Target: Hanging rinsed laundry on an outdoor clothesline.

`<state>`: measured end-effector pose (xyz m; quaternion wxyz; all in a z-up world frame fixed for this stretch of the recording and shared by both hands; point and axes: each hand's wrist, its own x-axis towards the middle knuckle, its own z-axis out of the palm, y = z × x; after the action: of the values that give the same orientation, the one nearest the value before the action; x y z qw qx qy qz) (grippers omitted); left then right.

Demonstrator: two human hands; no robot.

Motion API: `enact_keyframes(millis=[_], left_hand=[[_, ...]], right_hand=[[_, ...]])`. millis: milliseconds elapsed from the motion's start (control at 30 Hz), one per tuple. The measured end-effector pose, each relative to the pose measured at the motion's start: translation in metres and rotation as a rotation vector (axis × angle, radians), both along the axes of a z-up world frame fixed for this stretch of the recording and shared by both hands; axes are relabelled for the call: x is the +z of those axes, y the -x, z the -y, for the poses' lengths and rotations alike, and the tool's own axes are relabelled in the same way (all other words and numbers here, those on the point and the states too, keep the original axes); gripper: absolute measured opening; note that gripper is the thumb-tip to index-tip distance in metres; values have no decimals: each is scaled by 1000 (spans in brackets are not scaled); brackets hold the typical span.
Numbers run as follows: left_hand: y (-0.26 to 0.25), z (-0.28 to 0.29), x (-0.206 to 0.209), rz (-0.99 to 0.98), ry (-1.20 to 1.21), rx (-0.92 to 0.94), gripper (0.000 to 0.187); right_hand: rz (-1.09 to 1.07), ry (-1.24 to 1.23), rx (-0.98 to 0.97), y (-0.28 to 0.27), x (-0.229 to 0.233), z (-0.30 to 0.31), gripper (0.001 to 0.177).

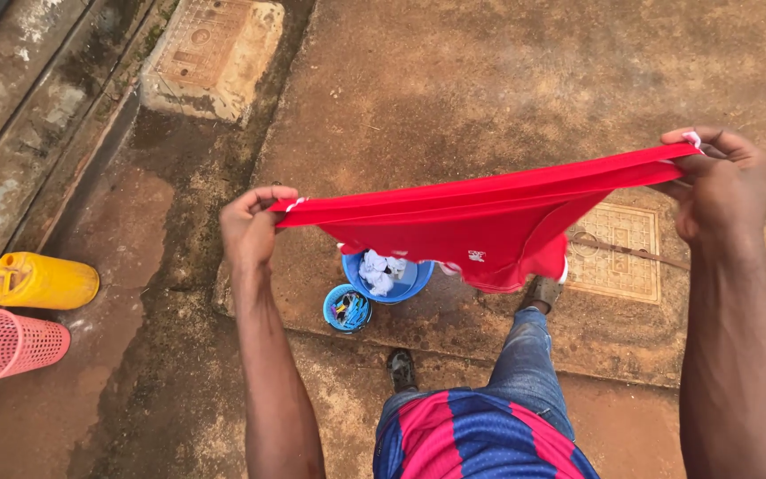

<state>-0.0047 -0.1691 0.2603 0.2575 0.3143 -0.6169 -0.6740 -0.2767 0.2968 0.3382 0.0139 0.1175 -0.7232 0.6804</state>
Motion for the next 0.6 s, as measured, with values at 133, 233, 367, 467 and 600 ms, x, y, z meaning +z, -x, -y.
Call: enact_keyframes(millis=[133, 233, 367, 467, 600], left_hand=[[28, -41, 20, -42, -26, 91, 26], [70, -84, 9, -183, -66, 9, 19], [127, -157, 8, -478, -180, 44, 36], [150, -216, 24, -412, -205, 101, 31], [136, -244, 28, -341, 319, 68, 35]], right_hand=[[286, 309, 216, -15, -6, 26, 24], [402, 494, 393, -22, -24, 63, 31], [479, 571, 603, -50, -44, 131, 37], [571, 495, 614, -59, -89, 154, 34], [599, 443, 606, -50, -157, 149, 29]])
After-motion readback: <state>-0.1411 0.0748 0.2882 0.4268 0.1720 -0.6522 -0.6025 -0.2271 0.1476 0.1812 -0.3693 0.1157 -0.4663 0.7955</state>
